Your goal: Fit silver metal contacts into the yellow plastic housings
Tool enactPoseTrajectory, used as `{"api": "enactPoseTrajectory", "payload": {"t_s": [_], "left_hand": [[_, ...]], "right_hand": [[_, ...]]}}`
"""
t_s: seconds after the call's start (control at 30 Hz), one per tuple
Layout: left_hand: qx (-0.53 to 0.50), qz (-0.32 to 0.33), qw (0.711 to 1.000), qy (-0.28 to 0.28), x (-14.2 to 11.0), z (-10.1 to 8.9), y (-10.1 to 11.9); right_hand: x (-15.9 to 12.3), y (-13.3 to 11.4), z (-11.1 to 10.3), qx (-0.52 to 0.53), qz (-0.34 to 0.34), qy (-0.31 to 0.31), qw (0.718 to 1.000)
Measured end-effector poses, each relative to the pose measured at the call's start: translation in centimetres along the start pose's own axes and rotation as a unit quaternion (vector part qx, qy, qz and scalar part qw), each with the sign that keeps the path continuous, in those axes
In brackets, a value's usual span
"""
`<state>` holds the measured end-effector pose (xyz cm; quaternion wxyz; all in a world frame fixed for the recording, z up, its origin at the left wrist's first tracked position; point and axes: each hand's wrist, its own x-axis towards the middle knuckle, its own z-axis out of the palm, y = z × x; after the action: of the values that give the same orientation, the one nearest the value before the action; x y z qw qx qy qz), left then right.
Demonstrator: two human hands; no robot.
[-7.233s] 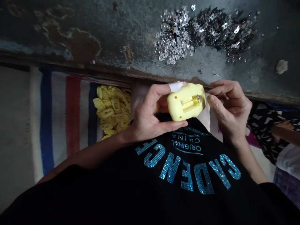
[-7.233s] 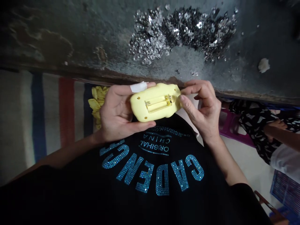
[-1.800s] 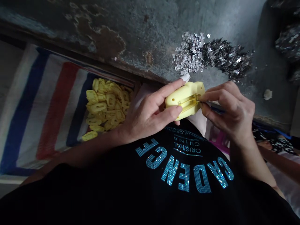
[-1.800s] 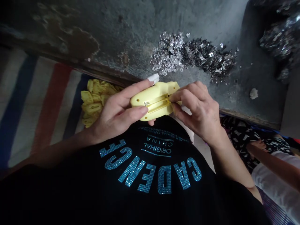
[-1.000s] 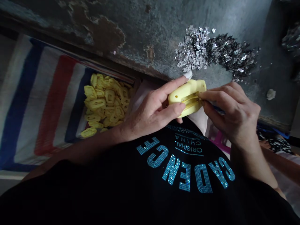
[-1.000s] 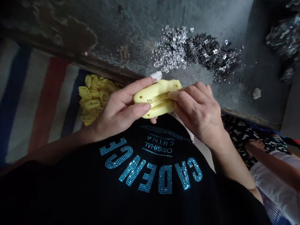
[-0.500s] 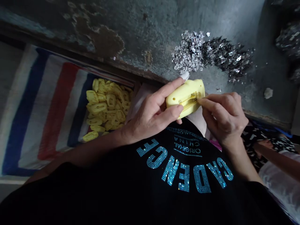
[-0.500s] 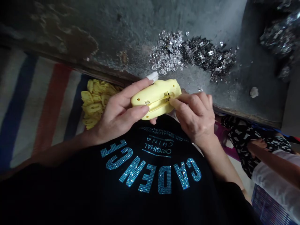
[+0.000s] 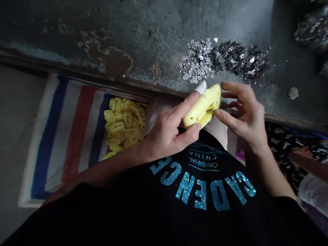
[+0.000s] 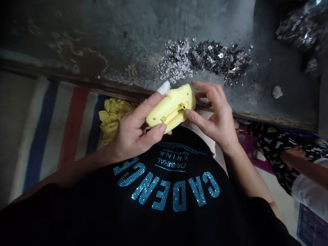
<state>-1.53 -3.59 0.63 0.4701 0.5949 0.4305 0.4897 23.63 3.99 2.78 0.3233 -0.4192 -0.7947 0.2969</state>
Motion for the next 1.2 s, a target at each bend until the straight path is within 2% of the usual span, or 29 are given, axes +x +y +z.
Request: {"api": "enactPoseTrajectory", "payload": {"t_s": [0.07, 0.2, 0.3, 0.43, 0.57, 0.67, 0.83, 0.93, 1.03, 1.1, 1.2], "left_hand": [[0.034, 0.023, 0.999, -0.02, 0.4, 0.1, 0.5], [0.04, 0.034, 0.997, -0.059, 0.6, 0.2, 1.1], [-0.064, -0.046, 0.992, -0.1, 0.4, 0.0, 0.6], [-0.227, -0.141, 0.955, -0.127, 0.5, -0.1, -0.7], [-0.273, -0.215, 0.925, -0.151, 0.6, 0.0, -1.3], [-0.279, -0.24, 0.918, -0.144, 0.6, 0.1, -1.6], [-0.218, -0.181, 0.956, -0.081, 0.6, -0.8, -1.6], [-0.153, -0.161, 0.975, -0.005, -0.4, -2.7, -1.6], [-0.075, -0.182, 0.975, 0.099, -3.2, -6.0, -2.7], [-0.008, -0.208, 0.963, 0.173, -6.1, -8.6, -3.9], [0.127, -0.246, 0.926, 0.255, -11.1, -12.3, -5.9]], "right_hand": [[0.4, 0.4, 0.1, 0.038, 0.011, -0.035, 0.999], [0.4, 0.8, 0.2, 0.074, 0.016, -0.032, 0.997], [-0.4, 1.0, 0.6, 0.109, 0.03, -0.01, 0.994], [-1.7, 1.0, 1.7, 0.135, 0.013, 0.062, 0.989], [-2.4, 0.8, 2.5, 0.126, -0.029, 0.097, 0.987], [-2.3, 0.9, 2.7, 0.104, -0.039, 0.113, 0.987], [-0.5, 0.7, 3.8, 0.085, -0.053, 0.12, 0.988], [2.1, 0.4, 4.5, 0.059, -0.075, 0.075, 0.993], [6.9, 0.4, 4.5, 0.048, -0.142, -0.083, 0.985], [11.8, 0.6, 4.7, 0.013, -0.174, -0.168, 0.97], [21.2, 0.4, 6.6, -0.155, -0.166, -0.199, 0.953]]}}
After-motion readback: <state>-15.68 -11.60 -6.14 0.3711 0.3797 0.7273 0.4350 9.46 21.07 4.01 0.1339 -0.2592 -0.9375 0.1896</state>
